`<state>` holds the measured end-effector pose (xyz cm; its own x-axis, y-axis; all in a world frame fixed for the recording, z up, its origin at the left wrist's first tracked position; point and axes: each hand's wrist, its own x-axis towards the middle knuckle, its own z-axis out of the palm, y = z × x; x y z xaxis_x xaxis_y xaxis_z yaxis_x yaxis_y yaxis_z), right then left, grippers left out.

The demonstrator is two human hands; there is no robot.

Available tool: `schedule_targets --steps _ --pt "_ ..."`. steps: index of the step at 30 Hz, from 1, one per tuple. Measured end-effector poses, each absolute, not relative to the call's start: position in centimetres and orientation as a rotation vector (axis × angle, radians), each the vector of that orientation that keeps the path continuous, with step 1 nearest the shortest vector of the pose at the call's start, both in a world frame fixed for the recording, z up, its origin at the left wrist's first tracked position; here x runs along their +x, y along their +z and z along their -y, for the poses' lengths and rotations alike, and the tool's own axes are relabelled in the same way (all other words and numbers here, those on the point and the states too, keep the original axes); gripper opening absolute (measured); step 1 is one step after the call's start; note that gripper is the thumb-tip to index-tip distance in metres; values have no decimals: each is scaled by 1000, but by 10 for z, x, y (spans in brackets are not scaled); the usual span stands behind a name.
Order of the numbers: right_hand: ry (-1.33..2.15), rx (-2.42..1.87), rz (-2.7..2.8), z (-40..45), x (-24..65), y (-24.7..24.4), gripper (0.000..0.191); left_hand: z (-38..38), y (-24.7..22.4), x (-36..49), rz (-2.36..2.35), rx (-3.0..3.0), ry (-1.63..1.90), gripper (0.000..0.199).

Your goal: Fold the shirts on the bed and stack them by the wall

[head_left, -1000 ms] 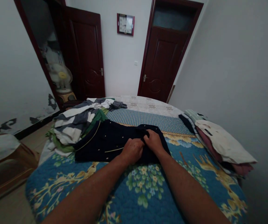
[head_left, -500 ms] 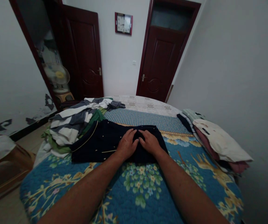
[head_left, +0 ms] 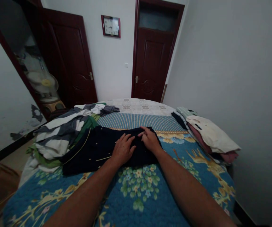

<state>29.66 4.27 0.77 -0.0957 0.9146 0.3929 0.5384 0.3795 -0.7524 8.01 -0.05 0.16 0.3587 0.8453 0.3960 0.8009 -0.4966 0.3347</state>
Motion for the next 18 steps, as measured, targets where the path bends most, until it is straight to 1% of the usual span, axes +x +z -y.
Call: schedule_targets --steps 2,4,7,10,13,15,18 --pt "327 -1420 1678 -49 312 12 58 -1 1 79 -1563 2541 742 48" --pt "148 -1554 1710 -54 326 11 52 -2 1 79 -1591 2551 722 45" --pt "32 -1679 1896 -56 337 -4 45 -1 6 80 -1643 2535 766 41" --pt "28 -1712 1968 -58 337 -21 48 8 20 83 -1667 2551 852 40" --pt "119 -1689 1858 -65 343 -24 55 25 37 89 -1555 2645 844 43" --pt "218 -1694 1739 -70 355 -20 54 38 43 97 -1391 2722 723 47" --pt "294 -1747 1614 -77 378 -14 51 54 43 110 -1121 2801 464 58"
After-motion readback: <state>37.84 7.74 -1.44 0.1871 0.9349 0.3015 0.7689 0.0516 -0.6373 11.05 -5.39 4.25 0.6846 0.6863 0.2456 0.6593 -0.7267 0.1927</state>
